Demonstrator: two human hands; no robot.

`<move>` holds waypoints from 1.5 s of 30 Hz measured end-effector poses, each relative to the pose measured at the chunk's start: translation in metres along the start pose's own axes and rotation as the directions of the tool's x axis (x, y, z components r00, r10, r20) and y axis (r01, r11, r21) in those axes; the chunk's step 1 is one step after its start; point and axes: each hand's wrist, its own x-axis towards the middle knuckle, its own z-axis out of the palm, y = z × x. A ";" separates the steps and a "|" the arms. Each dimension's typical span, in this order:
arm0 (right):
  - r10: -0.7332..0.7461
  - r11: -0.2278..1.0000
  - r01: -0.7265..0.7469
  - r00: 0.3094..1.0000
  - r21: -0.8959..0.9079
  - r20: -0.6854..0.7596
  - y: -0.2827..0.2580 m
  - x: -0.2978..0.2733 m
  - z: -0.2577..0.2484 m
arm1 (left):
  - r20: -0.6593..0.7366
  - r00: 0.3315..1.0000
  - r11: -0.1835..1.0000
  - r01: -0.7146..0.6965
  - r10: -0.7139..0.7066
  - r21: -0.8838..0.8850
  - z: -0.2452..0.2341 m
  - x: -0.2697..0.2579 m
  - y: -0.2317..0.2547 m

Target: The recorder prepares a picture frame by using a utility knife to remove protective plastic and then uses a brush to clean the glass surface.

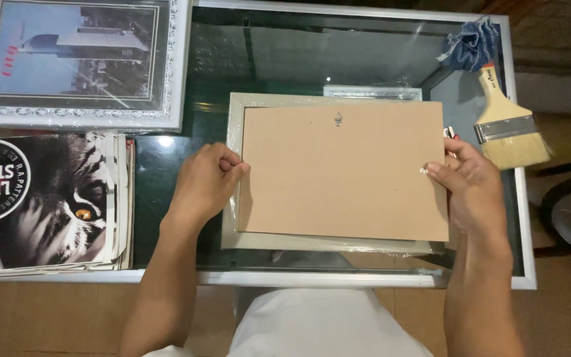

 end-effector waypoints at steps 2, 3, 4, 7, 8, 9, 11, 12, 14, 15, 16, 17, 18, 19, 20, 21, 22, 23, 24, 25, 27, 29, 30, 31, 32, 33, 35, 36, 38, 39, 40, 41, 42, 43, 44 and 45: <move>-0.008 1.000 0.008 1.000 -0.007 -0.018 -0.020 -0.012 0.006 | -0.003 1.000 0.999 0.028 -0.029 -0.029 -0.005 -0.006 0.007; -0.013 1.000 0.012 0.999 -0.014 -0.038 -0.030 -0.018 0.009 | -0.001 0.998 0.997 0.058 -0.058 -0.057 -0.008 -0.008 0.010; -0.015 1.000 0.015 0.999 -0.014 -0.040 -0.028 -0.020 0.002 | -0.002 0.999 0.997 0.054 -0.055 -0.057 -0.013 -0.011 0.016; -0.196 0.977 0.193 0.980 0.089 0.019 -0.029 -0.026 -0.015 | 0.051 0.999 0.990 0.012 -0.005 -0.141 -0.025 -0.018 0.030; -0.253 0.967 0.253 0.967 0.008 -0.018 -0.035 -0.027 -0.017 | 0.003 0.995 0.962 -0.092 0.096 -0.256 -0.028 -0.017 0.033; -0.310 0.949 0.306 0.949 -0.076 -0.052 -0.041 -0.028 -0.018 | -0.055 0.980 0.912 -0.196 0.189 -0.361 -0.032 -0.017 0.035; -0.504 0.836 0.504 0.861 -0.217 0.059 -0.057 -0.009 -0.032 | -0.182 0.935 0.842 -0.354 0.305 -0.408 -0.049 -0.010 0.050; -0.667 0.653 0.686 0.721 -0.320 0.187 -0.066 0.002 -0.039 | -0.319 0.854 0.743 -0.517 0.411 -0.426 -0.058 -0.004 0.058; -0.554 0.750 0.459 0.829 -0.476 -0.073 -0.091 0.013 -0.012 | -0.438 0.747 0.667 -0.655 0.500 -0.356 -0.075 0.010 0.078; -0.429 0.814 0.187 0.832 -0.549 -0.352 -0.103 0.018 0.001 | -0.539 0.617 0.579 -0.770 0.573 -0.266 -0.083 0.016 0.088; -0.430 0.815 0.190 0.832 -0.548 -0.351 -0.094 0.044 -0.014 | -0.540 0.616 0.579 -0.771 0.574 -0.264 -0.080 0.033 0.087; -0.711 0.586 0.476 0.690 -0.656 -0.135 -0.085 0.071 -0.028 | -0.597 0.528 0.567 -0.811 0.604 -0.144 -0.077 0.049 0.086; -0.878 0.276 0.699 0.463 -0.660 0.123 -0.076 0.098 -0.041 | -0.640 0.432 0.548 -0.836 0.636 -0.020 -0.075 0.066 0.084; -0.879 0.275 0.702 0.460 -0.657 0.123 -0.072 0.111 -0.030 | -0.641 0.429 0.548 -0.836 0.636 -0.016 -0.066 0.077 0.079; -0.861 0.339 0.757 0.489 -0.559 0.141 -0.069 0.124 -0.020 | -0.659 0.447 0.553 -0.831 0.606 -0.055 -0.056 0.089 0.075; -0.842 0.401 0.798 0.515 -0.450 0.163 -0.066 0.137 -0.011 | -0.674 0.465 0.557 -0.825 0.574 -0.094 -0.046 0.102 0.072; -0.844 0.399 0.800 0.511 -0.449 0.161 -0.062 0.138 -0.003 | -0.674 0.461 0.555 -0.827 0.577 -0.091 -0.038 0.107 0.066; -0.814 0.448 0.789 0.554 -0.421 0.173 -0.059 0.139 0.005 | -0.654 0.506 0.587 -0.801 0.562 -0.116 -0.030 0.113 0.061; -0.779 0.498 0.774 0.597 -0.391 0.191 -0.056 0.140 0.014 | -0.632 0.554 0.621 -0.771 0.542 -0.143 -0.022 0.117 0.055; -0.779 0.498 0.775 0.597 -0.390 0.191 -0.054 0.141 0.019 | -0.632 0.553 0.621 -0.771 0.542 -0.142 -0.016 0.122 0.051; -0.720 0.576 0.710 0.675 -0.405 0.161 -0.050 0.143 0.028 | -0.620 0.632 0.690 -0.697 0.465 -0.193 -0.004 0.130 0.044; -0.715 0.572 0.715 0.675 -0.401 0.184 -0.039 0.157 0.028 | -0.594 0.660 0.738 -0.656 0.459 -0.158 0.004 0.138 0.038; -0.711 0.568 0.720 0.673 -0.398 0.204 -0.034 0.164 0.027 | -0.569 0.686 0.779 -0.615 0.454 -0.119 0.009 0.142 0.036; -0.713 0.566 0.721 0.671 -0.399 0.202 -0.034 0.167 0.034 | -0.569 0.684 0.778 -0.617 0.456 -0.119 0.015 0.148 0.034; -0.643 0.584 0.613 0.750 -0.532 0.158 -0.033 0.168 0.041 | -0.544 0.737 0.828 -0.546 0.403 -0.127 0.022 0.153 0.030; -0.570 0.584 0.487 0.815 -0.650 0.098 -0.031 0.170 0.048 | -0.516 0.784 0.872 -0.471 0.345 -0.133 0.030 0.158 0.027; -0.594 0.543 0.472 0.800 -0.694 0.079 -0.004 0.199 0.037 | -0.513 0.796 0.905 -0.418 0.322 -0.082 0.044 0.178 0.019; -0.613 0.503 0.453 0.787 -0.736 0.066 0.011 0.213 0.032 | -0.508 0.811 0.934 -0.355 0.290 -0.033 0.052 0.186 0.014; -0.555 0.489 0.375 0.830 -0.787 0.050 0.011 0.217 0.033 | -0.470 0.841 0.950 -0.311 0.267 -0.016 0.048 0.186 0.019; -0.498 0.466 0.296 0.867 -0.834 0.029 0.011 0.219 0.033 | -0.432 0.868 0.963 -0.270 0.244 0.003 0.047 0.186 0.023; -0.496 0.466 0.293 0.868 -0.835 0.027 0.015 0.223 0.032 | -0.429 0.870 0.963 -0.270 0.244 0.001 0.044 0.186 0.026; -0.469 0.437 0.242 0.883 -0.866 0.011 0.018 0.227 0.030 | -0.419 0.877 0.969 -0.246 0.235 0.027 0.041 0.186 0.030; -0.441 0.407 0.194 0.897 -0.893 -0.006 0.021 0.231 0.029 | -0.411 0.884 0.974 -0.221 0.224 0.056 0.037 0.185 0.034; -0.439 0.407 0.193 0.898 -0.893 -0.006 0.025 0.233 0.030 | -0.409 0.885 0.974 -0.220 0.223 0.055 0.041 0.189 0.029; -0.435 0.397 0.195 0.901 -0.897 0.003 0.027 0.234 0.029 | -0.390 0.899 0.980 -0.176 0.197 0.089 0.045 0.193 0.027; -0.430 0.388 0.197 0.903 -0.901 0.012 0.030 0.236 0.029 | -0.373 0.912 0.984 -0.132 0.169 0.124 0.050 0.198 0.024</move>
